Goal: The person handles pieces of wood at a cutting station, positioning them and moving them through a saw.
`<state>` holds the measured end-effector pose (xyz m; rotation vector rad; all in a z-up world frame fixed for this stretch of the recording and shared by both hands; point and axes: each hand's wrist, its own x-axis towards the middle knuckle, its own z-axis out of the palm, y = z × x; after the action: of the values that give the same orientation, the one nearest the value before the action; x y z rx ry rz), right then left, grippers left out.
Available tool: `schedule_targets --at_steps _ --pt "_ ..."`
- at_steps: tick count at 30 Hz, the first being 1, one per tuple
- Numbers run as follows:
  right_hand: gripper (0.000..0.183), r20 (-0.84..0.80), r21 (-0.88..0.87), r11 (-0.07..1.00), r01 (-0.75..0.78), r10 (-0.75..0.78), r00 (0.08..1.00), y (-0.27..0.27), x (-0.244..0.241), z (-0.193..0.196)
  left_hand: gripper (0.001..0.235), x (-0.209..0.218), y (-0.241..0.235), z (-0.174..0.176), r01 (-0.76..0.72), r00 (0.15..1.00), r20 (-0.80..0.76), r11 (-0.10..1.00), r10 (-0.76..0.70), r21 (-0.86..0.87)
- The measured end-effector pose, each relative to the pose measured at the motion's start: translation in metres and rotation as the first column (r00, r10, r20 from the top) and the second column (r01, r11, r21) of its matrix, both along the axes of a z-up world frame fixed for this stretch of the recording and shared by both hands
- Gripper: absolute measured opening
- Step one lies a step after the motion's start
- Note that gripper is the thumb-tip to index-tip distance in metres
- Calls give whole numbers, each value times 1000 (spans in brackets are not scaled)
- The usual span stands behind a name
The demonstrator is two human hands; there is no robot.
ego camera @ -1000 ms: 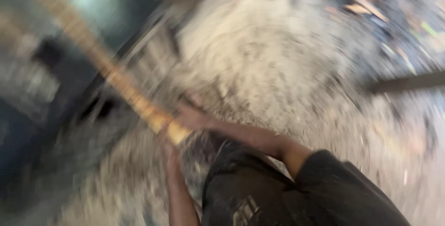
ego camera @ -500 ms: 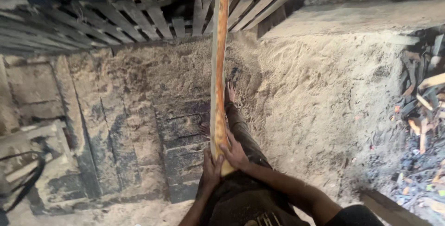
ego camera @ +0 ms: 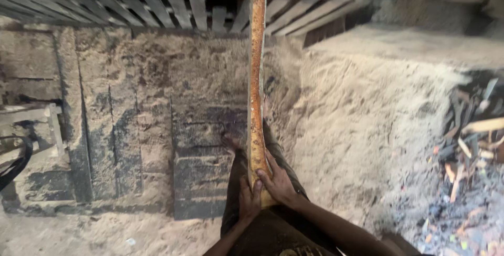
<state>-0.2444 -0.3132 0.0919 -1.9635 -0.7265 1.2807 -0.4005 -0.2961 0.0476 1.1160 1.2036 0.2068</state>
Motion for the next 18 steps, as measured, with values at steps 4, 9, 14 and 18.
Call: schedule_targets --at_steps 4,9,14,18 --pt "80 -20 -41 999 11 -12 1000 22 15 28 57 21 18 17 -33 998 62 999 32 14" --pt "83 -53 -73 997 -8 4 999 31 25 29 62 26 28 12 21 999 47 998 -24 54" --pt "83 -19 -21 1000 -11 10 1000 45 41 18 60 36 46 -19 127 991 11 980 -130 154" --pt "84 -12 -6 999 -33 33 999 63 58 15 67 49 67 -43 197 979 23 963 -205 182"
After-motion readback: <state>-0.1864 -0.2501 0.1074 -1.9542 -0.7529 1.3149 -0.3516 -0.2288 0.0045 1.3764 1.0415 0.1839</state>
